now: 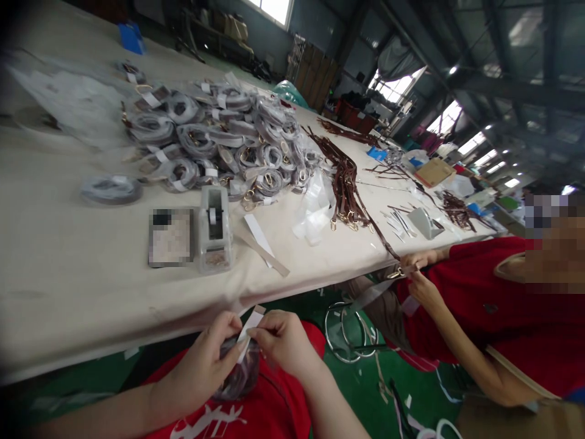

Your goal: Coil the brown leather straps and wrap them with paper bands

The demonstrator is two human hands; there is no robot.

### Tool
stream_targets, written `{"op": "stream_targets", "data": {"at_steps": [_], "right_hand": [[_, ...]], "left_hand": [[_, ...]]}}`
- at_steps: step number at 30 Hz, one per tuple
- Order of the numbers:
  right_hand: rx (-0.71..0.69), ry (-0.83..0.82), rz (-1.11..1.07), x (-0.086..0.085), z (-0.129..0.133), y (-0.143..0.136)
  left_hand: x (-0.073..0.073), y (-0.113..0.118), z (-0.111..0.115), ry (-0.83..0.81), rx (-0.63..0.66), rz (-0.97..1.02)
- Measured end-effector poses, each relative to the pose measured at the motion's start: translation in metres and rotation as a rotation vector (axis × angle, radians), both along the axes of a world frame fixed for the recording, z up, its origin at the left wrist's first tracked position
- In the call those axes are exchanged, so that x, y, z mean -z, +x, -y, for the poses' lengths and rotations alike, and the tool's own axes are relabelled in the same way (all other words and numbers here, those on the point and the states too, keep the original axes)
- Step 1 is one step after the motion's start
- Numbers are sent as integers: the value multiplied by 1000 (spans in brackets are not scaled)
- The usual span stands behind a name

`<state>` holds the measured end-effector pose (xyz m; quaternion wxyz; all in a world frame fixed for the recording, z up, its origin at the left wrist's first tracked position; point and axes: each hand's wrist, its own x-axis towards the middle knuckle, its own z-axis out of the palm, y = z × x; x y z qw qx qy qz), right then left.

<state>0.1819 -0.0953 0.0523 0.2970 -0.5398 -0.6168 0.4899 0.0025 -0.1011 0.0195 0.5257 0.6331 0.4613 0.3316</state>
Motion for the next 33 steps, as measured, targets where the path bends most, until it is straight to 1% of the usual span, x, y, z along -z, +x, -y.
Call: {"op": "stream_targets", "data": {"at_steps": [2, 6, 9, 12, 16, 24, 28, 33], "right_hand": [[-7, -70, -29, 2, -1, 1], [-5, -256, -32, -3, -5, 3], [-29, -320, -56, -5, -9, 4], [-79, -327, -108, -5, -12, 5], [-130, -337, -157, -7, -16, 5], [-165, -370, -169, -6, -23, 5], [-176, -388, -161, -6, -25, 3], [-172, -395, -90, -8, -25, 2]], "left_hand": [[-1, 0, 3, -4, 31, -12], [-9, 1, 5, -44, 35, -21], [-14, 3, 4, -70, 39, -1], [-15, 3, 2, -70, 35, -21], [-11, 3, 3, -66, 42, -38], [-8, 2, 3, -64, 16, -8], [-13, 0, 4, -60, 28, -4], [-22, -4, 4, -57, 70, -55]]}}
